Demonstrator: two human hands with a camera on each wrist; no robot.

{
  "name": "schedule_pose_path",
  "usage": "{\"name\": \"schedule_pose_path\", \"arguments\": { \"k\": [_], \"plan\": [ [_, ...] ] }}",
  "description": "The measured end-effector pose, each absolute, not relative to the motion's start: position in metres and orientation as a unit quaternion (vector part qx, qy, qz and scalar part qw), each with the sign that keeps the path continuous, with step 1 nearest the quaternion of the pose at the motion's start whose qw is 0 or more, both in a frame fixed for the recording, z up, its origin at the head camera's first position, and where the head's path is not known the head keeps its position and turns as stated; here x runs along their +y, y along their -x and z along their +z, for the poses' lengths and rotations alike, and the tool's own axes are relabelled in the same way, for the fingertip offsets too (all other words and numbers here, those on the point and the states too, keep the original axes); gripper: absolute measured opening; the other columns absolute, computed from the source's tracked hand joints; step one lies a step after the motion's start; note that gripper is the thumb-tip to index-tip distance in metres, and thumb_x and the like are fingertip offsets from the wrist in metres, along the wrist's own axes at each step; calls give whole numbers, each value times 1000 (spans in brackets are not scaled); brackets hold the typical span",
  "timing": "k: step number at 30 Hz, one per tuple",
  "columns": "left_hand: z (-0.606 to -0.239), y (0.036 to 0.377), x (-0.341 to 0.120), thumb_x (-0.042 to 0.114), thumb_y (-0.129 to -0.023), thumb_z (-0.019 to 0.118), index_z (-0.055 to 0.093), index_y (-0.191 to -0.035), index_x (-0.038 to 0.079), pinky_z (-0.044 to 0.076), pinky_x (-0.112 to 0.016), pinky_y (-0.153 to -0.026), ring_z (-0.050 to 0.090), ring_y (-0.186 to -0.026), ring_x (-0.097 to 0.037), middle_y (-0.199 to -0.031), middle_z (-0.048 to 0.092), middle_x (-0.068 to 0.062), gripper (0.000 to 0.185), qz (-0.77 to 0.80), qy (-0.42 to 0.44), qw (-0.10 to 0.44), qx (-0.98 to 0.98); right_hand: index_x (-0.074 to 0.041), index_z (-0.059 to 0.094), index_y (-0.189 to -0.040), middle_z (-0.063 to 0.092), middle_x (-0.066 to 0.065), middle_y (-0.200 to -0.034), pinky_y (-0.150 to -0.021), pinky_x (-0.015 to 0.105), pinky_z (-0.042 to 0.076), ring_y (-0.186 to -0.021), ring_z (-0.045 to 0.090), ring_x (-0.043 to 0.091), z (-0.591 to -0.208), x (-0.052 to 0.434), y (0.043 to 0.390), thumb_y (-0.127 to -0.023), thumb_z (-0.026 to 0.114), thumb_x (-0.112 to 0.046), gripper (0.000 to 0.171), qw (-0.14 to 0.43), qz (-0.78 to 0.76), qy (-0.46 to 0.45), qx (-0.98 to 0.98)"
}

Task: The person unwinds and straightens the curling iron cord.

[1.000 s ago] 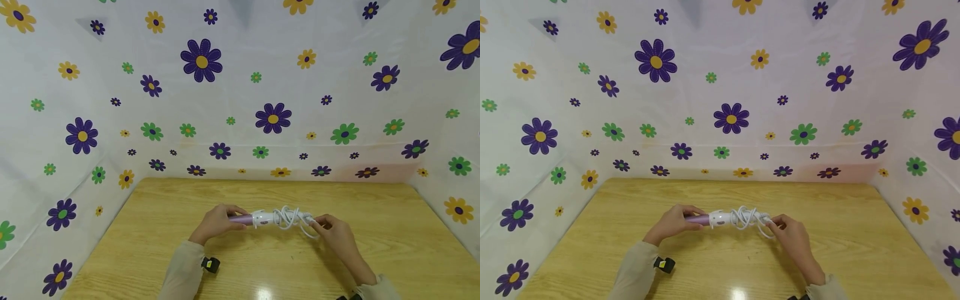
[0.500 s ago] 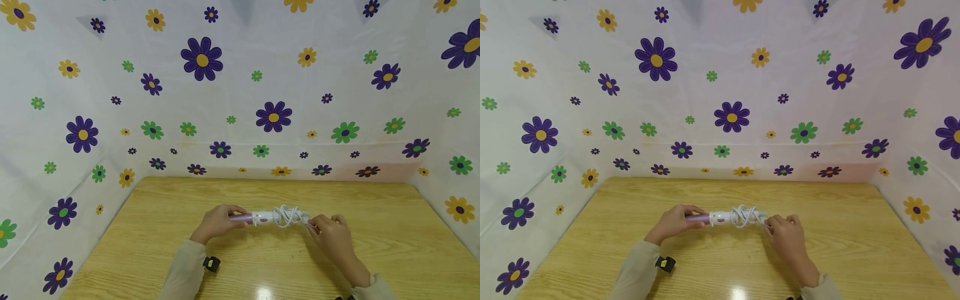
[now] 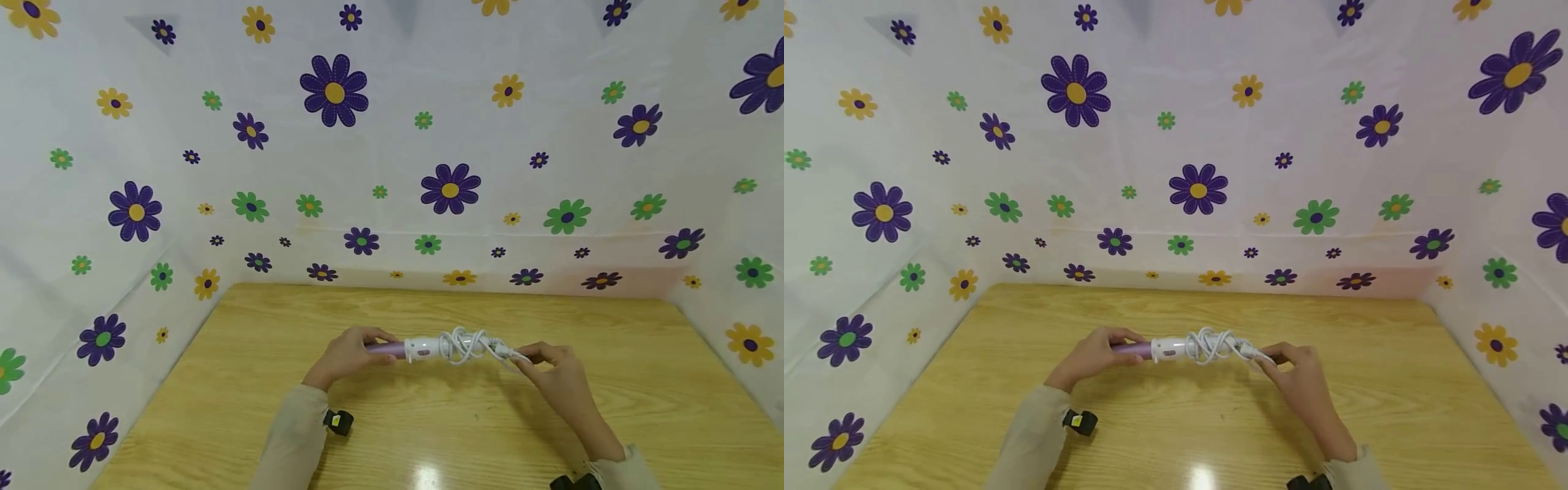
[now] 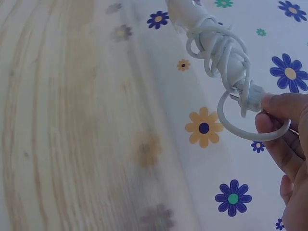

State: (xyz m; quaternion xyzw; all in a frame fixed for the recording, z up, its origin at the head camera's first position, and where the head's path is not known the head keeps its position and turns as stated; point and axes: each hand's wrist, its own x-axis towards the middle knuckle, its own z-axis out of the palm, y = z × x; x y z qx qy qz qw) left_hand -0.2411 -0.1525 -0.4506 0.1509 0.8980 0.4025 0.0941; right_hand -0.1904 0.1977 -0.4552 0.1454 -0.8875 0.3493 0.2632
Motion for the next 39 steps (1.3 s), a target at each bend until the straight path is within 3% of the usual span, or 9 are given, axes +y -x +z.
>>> {"name": "schedule_pose_path", "arguments": {
  "k": [5,10,14,22,27,32,39],
  "plan": [
    [-446,241,-157,37,-78,79,71,-111,27,46,-32,-71,61,-83,-16,-101,70,-2,36,416,-145,102,892,-10,74,-91,71,-3,-81,-77,32,42,-82,53,0,-445,205,187,-85,74,-14,7,156,422,-87,-889],
    [-446,241,-163,40,-78,79,72,-111,27,46,-32,-72,60,-84,-15,-104,70,-2,36,405,-137,92,899,-7,71,-97,67,-15,-86,-78,19,46,-82,58,-5,-443,215,184,-89,70,-15,11,132,466,-75,-872],
    [-447,241,-165,39,-78,79,71,-112,27,47,-32,-73,61,-85,-14,-105,70,-1,37,404,-141,95,899,-5,69,-101,67,-15,-87,-76,16,45,-84,58,-6,-446,220,187,-91,68,-19,17,114,486,-59,-865],
    [-446,242,-168,35,-77,80,72,-110,28,48,-34,-74,62,-86,-15,-103,71,-1,34,410,-147,87,896,-3,63,-110,64,-2,-100,-75,19,46,-86,52,-5,-454,226,195,-96,59,-35,35,54,461,-21,-885],
    [-446,242,-169,35,-78,80,72,-111,27,49,-33,-75,62,-87,-15,-104,71,-1,35,417,-155,88,891,5,56,-109,66,7,-86,-65,26,51,-71,59,8,-460,229,198,-98,56,-31,38,7,523,-12,-852],
    [-445,242,-167,34,-79,79,72,-112,25,50,-33,-75,62,-87,-15,-105,71,-2,35,428,-168,94,883,9,53,-109,70,3,-78,-68,26,56,-69,66,11,-465,231,201,-99,55,-25,36,1,569,-12,-822],
    [-444,241,-162,33,-77,81,72,-110,26,49,-33,-75,62,-86,-16,-103,70,-2,35,441,-174,109,874,5,45,-113,69,-18,-81,-73,18,51,-76,66,-2,-468,234,203,-102,47,-27,34,38,566,5,-824]
  ]
}}
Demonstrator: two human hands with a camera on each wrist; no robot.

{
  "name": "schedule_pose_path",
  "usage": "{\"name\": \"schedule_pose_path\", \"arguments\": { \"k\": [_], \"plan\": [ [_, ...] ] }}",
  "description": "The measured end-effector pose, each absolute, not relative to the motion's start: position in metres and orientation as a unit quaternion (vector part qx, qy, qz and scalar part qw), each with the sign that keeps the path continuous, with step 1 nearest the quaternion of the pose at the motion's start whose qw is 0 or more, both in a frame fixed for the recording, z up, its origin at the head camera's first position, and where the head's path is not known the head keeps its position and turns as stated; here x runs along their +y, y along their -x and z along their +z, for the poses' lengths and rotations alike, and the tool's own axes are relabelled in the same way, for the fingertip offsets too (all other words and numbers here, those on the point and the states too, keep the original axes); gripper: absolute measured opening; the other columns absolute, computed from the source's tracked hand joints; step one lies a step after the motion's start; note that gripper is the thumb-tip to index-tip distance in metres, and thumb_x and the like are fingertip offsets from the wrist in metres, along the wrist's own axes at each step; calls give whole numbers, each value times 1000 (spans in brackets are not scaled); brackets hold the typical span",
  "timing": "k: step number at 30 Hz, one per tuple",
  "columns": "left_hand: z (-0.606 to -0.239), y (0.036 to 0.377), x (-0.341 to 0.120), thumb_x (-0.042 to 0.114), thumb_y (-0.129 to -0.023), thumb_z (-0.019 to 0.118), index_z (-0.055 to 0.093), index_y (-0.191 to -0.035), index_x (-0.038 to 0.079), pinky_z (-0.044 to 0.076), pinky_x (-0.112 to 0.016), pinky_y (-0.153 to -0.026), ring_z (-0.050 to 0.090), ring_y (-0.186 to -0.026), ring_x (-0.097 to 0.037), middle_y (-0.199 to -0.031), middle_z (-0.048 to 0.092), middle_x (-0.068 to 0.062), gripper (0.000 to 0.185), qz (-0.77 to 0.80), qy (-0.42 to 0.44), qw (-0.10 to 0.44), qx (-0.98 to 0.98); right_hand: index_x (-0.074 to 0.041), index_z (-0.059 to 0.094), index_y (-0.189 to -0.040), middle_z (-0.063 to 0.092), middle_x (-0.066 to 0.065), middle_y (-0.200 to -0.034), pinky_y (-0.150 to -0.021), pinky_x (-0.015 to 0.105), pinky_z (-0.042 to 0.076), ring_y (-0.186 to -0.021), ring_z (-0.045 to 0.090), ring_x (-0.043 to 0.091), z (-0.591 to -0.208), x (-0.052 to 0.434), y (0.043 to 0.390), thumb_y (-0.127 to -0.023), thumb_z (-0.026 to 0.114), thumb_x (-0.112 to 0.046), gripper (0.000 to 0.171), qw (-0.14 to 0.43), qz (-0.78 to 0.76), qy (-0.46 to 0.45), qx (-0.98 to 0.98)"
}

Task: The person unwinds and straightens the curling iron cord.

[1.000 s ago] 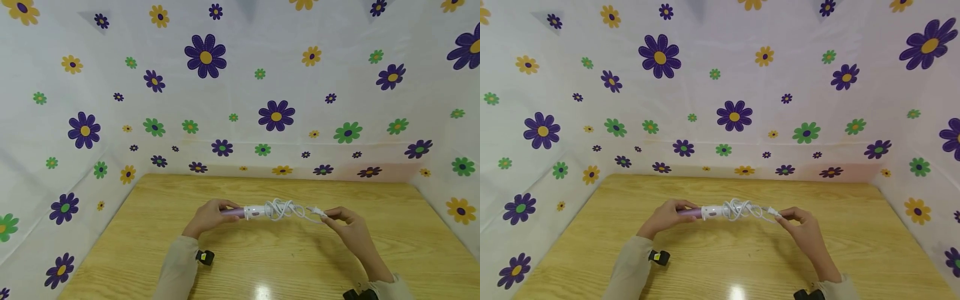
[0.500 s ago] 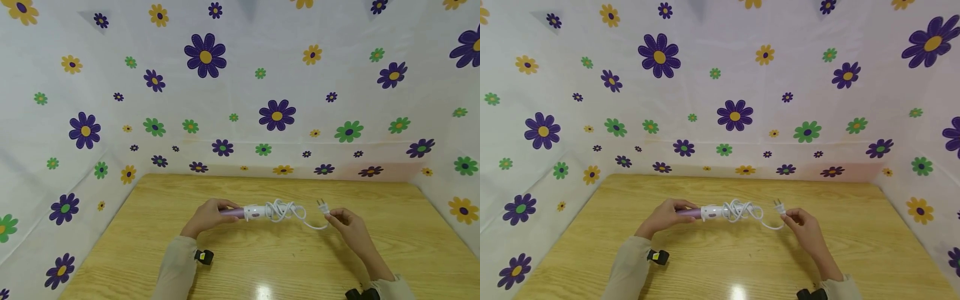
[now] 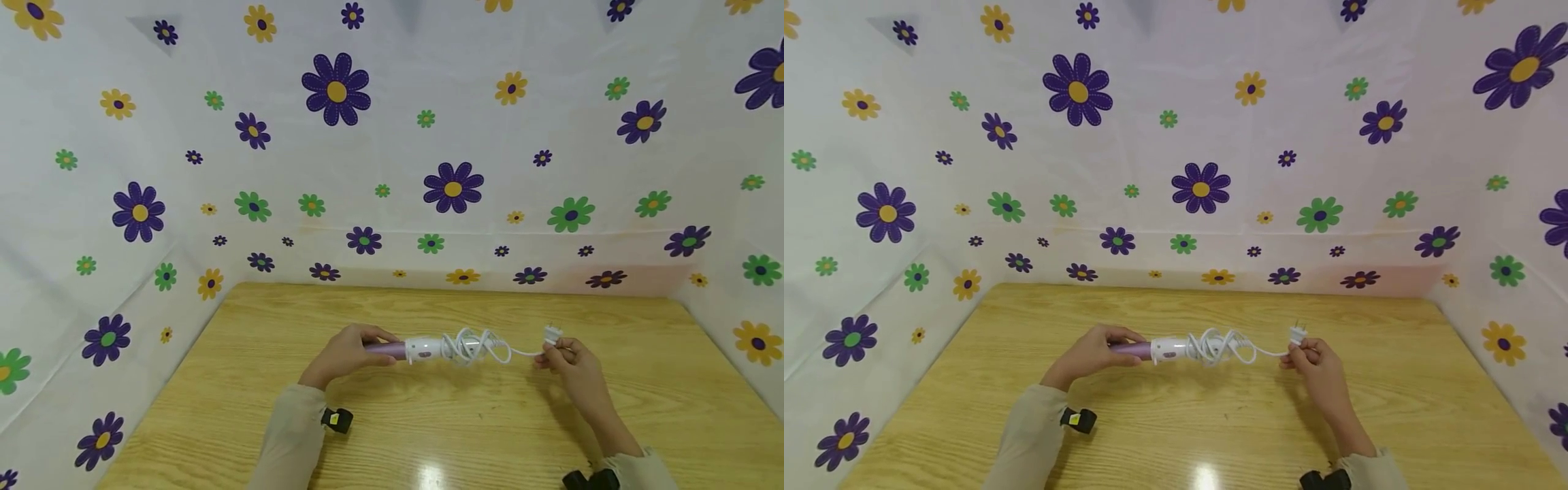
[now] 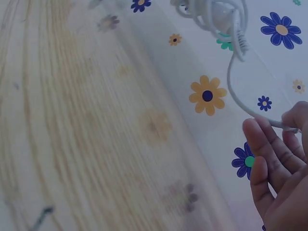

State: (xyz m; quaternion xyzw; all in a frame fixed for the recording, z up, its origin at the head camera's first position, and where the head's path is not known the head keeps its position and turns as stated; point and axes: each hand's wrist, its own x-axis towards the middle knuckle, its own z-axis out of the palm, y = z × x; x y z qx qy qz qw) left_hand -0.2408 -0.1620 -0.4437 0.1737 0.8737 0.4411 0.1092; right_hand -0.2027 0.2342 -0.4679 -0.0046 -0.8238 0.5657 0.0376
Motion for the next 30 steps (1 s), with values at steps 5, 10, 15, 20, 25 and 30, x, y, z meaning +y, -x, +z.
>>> {"name": "schedule_pose_path", "arguments": {
  "k": [5,10,15,20,25,30],
  "plan": [
    [-445,240,-162,34,-76,81,73,-108,28,48,-34,-75,60,-85,-15,-102,70,-1,34,426,-170,113,881,3,45,-109,65,-27,-78,-71,18,50,-73,65,-6,-464,236,201,-103,45,-28,31,73,582,11,-810],
    [-447,242,-166,36,-76,81,72,-109,28,48,-34,-74,61,-85,-14,-102,70,1,35,403,-161,102,895,-4,48,-104,68,-22,-79,-70,16,49,-72,66,-5,-459,240,200,-102,48,-25,21,94,625,2,-775],
    [-448,245,-172,39,-76,81,72,-109,28,46,-33,-73,61,-85,-16,-102,70,-1,36,395,-131,77,906,-15,55,-103,71,-17,-82,-69,14,50,-75,68,-3,-457,248,199,-100,53,-19,5,109,681,-20,-724],
    [-449,246,-175,37,-77,80,73,-108,29,46,-33,-72,60,-87,-18,-101,69,-5,33,409,-92,70,905,-19,58,-105,72,-15,-89,-68,16,50,-80,68,-1,-459,256,200,-98,55,-13,9,103,714,-36,-692],
    [-451,246,-178,36,-77,80,73,-106,30,46,-34,-75,60,-90,-19,-103,69,-4,31,436,-71,72,894,-13,56,-95,70,-16,-93,-69,18,52,-81,69,-1,-463,266,201,-98,55,-14,3,70,720,-22,-691],
    [-449,247,-179,40,-76,81,73,-107,29,47,-34,-76,61,-91,-20,-105,69,-5,34,456,-70,65,885,-14,54,-95,71,-14,-88,-70,19,54,-78,70,2,-467,279,204,-98,57,-24,10,13,732,29,-680]
  ]
}}
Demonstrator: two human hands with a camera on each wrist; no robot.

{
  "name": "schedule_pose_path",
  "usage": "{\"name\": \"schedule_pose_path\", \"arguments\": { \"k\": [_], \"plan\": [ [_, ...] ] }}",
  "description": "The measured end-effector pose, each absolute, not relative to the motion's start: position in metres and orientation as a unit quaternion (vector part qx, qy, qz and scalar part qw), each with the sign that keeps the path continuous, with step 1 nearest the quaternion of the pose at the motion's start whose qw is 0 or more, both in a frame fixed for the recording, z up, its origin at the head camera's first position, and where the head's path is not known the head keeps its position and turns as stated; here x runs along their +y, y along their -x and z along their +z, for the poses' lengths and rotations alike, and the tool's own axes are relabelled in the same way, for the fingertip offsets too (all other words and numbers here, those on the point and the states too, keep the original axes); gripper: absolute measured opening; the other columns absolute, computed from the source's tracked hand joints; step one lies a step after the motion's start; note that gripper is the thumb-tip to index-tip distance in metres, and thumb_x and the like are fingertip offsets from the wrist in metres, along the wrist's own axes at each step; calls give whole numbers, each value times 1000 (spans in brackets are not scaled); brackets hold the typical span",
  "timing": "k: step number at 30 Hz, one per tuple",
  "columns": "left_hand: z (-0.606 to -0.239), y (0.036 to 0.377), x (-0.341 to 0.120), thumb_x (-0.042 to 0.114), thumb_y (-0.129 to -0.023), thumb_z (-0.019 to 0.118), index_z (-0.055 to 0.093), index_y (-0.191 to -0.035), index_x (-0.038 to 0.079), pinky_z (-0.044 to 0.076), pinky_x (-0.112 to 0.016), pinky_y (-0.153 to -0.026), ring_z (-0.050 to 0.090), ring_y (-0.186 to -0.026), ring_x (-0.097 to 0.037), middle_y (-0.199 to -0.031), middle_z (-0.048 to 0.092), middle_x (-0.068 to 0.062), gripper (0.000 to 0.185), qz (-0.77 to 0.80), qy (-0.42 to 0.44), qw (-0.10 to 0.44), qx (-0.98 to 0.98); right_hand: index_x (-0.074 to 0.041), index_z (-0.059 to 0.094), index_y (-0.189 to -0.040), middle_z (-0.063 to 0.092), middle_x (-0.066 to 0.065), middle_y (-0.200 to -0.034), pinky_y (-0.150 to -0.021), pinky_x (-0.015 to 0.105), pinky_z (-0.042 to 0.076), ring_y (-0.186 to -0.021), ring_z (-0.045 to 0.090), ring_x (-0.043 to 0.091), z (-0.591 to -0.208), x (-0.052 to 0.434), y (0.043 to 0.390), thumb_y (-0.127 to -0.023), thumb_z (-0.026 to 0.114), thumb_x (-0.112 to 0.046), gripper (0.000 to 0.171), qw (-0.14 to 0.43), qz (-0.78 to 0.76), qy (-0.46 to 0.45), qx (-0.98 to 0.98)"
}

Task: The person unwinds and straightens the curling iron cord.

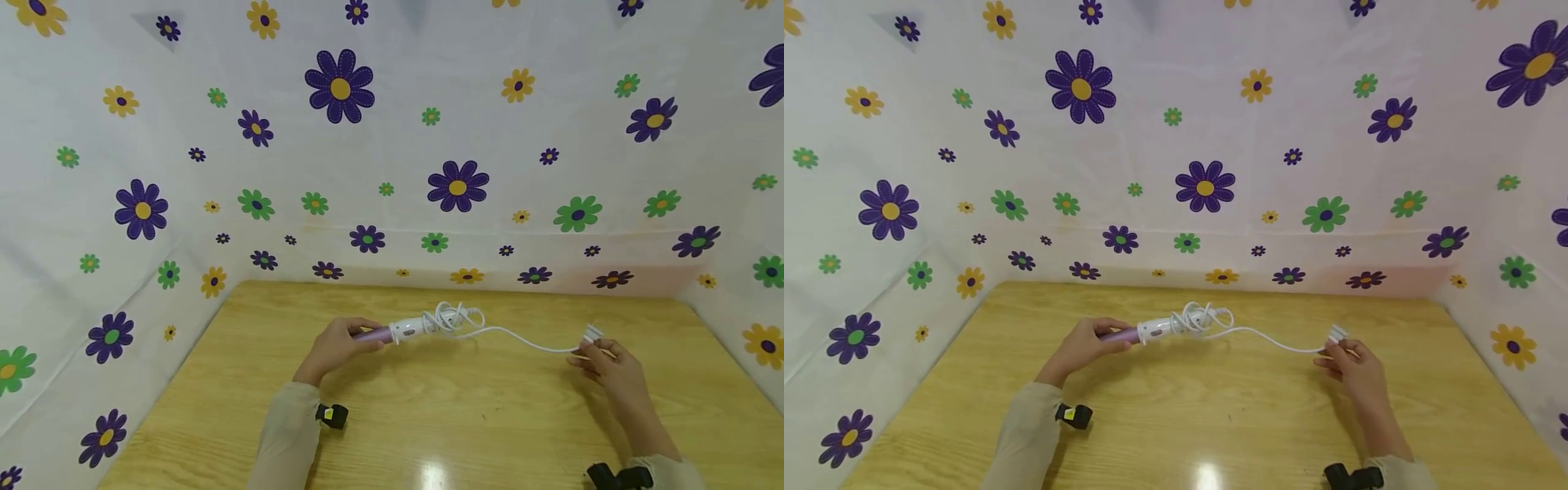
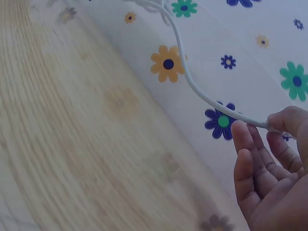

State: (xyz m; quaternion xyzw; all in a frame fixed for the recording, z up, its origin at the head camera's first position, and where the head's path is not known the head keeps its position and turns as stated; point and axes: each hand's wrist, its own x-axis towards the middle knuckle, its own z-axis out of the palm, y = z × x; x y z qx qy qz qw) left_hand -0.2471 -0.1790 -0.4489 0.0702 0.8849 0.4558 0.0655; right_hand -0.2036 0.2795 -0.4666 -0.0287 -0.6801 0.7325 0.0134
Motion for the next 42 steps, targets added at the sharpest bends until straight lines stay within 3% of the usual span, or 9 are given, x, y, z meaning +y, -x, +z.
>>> {"name": "schedule_pose_path", "arguments": {
  "k": [7,16,24,32,36,39,42],
  "plan": [
    [-445,246,-178,37,-76,81,74,-108,26,49,-35,-77,62,-93,-21,-108,69,-7,34,464,-79,74,879,-19,55,-95,70,-14,-82,-67,21,55,-74,68,2,-471,294,206,-94,61,-33,15,-49,746,118,-654],
    [-440,243,-171,34,-77,80,73,-109,26,49,-34,-75,63,-90,-18,-110,70,-5,34,443,-117,83,885,-20,63,-93,72,-10,-78,-60,20,53,-68,68,3,-471,297,211,-94,62,-34,14,-82,714,139,-682],
    [-444,243,-168,34,-76,81,73,-109,26,49,-33,-75,63,-88,-15,-107,71,-2,35,434,-131,97,886,-7,50,-116,73,-12,-78,-62,20,53,-70,69,3,-466,296,209,-97,57,-35,34,-133,662,142,-724],
    [-447,242,-168,33,-76,82,73,-109,23,49,-33,-74,63,-88,-17,-107,71,-4,36,434,-128,99,886,-6,52,-116,73,-9,-81,-61,20,54,-72,71,6,-467,303,209,-97,58,-29,31,-141,675,133,-712],
    [-446,242,-169,33,-76,82,73,-109,23,49,-33,-75,63,-88,-16,-107,71,-4,36,432,-126,100,888,1,38,-139,73,-10,-78,-59,21,53,-70,71,6,-466,310,208,-95,61,-27,56,-131,675,142,-712],
    [-446,241,-169,33,-76,82,72,-110,22,49,-33,-74,63,-88,-16,-107,71,-4,37,430,-127,103,888,5,17,-149,72,-12,-76,-58,21,53,-68,70,5,-464,316,205,-95,61,-30,78,-123,664,150,-722],
    [-444,241,-167,34,-76,81,72,-110,23,49,-33,-74,63,-88,-16,-106,71,-3,37,424,-131,105,890,1,26,-145,71,-13,-76,-60,21,53,-68,70,5,-458,317,202,-96,60,-32,69,-109,660,140,-730]
  ]
}}
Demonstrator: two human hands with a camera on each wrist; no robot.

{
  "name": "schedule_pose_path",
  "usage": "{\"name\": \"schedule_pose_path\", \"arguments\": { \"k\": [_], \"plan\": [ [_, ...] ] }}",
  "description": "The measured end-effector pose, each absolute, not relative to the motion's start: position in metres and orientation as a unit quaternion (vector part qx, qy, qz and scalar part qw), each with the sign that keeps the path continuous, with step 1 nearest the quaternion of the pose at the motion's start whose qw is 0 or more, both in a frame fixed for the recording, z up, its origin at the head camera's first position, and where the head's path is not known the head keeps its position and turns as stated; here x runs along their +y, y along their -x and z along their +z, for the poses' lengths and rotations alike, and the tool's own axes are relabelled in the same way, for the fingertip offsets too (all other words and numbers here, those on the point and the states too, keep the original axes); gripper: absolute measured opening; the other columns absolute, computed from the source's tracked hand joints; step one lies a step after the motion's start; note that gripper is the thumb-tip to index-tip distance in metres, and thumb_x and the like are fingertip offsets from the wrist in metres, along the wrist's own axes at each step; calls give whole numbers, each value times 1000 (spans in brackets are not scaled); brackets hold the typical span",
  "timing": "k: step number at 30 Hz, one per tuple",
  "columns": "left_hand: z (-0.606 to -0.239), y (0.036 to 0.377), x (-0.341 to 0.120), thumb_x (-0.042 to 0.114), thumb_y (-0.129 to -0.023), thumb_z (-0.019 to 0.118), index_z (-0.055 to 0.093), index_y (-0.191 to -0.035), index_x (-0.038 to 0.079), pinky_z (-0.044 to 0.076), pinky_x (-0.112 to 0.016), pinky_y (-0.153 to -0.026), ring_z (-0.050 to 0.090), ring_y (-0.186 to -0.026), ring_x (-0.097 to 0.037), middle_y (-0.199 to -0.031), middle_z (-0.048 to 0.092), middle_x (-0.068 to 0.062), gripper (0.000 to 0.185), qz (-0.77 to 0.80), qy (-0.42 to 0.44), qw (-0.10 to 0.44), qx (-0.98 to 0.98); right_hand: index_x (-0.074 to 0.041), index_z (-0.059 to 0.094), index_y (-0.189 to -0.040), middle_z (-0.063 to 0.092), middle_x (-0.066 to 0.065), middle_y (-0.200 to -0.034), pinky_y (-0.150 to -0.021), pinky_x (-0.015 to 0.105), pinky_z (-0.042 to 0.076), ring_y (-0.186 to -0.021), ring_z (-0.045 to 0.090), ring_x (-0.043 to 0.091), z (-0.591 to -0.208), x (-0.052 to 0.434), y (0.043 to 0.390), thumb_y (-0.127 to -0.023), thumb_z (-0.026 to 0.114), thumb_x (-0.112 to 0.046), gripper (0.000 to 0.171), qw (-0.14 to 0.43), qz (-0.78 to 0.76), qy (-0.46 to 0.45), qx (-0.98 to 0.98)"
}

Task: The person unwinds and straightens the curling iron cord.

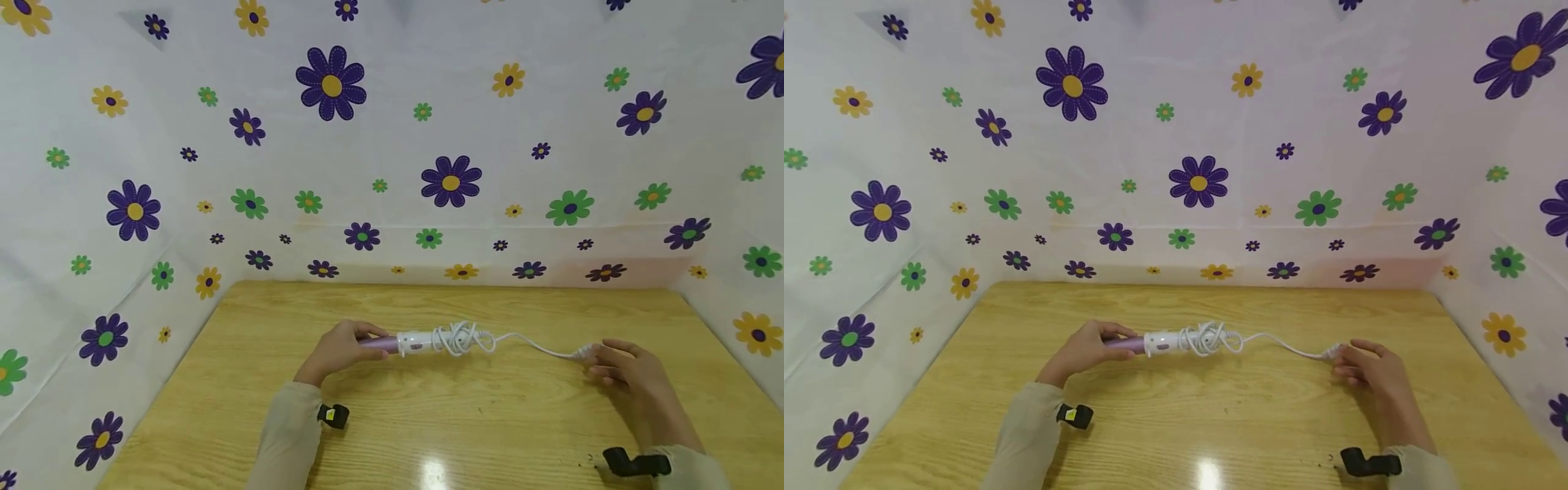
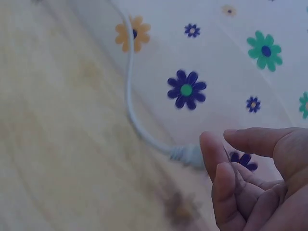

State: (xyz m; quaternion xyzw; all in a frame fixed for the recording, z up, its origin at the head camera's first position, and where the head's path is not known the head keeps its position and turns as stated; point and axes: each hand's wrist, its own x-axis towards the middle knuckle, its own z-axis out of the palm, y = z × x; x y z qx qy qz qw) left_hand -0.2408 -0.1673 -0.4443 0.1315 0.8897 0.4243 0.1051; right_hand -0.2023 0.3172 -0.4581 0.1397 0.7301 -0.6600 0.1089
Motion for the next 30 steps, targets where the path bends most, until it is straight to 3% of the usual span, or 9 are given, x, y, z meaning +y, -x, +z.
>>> {"name": "schedule_pose_path", "arguments": {
  "k": [4,9,17,30],
  "plan": [
    [-444,242,-165,36,-76,81,72,-111,25,49,-32,-75,63,-87,-15,-104,71,0,37,413,-142,108,893,-2,36,-135,70,-17,-80,-65,22,55,-73,70,3,-444,306,202,-96,58,-33,54,93,-648,-98,749],
    [-444,243,-166,36,-76,81,72,-111,25,49,-33,-74,63,-87,-15,-104,71,0,38,411,-142,104,894,6,32,-140,70,-18,-89,-70,24,56,-80,71,5,-434,275,205,-98,54,-37,64,112,-600,-44,791],
    [-443,242,-169,36,-76,81,72,-112,24,49,-33,-76,63,-88,-15,-105,71,0,39,405,-142,103,897,10,32,-139,71,9,-110,-68,26,56,-81,72,11,-442,242,206,-100,50,-35,62,165,-582,-15,796],
    [-440,241,-172,35,-76,81,72,-109,25,49,-33,-76,63,-87,-14,-104,71,1,36,416,-144,101,892,15,36,-138,72,12,-108,-67,23,54,-77,70,8,-458,218,216,-99,53,-31,62,182,-586,-3,790]
  ]
}}
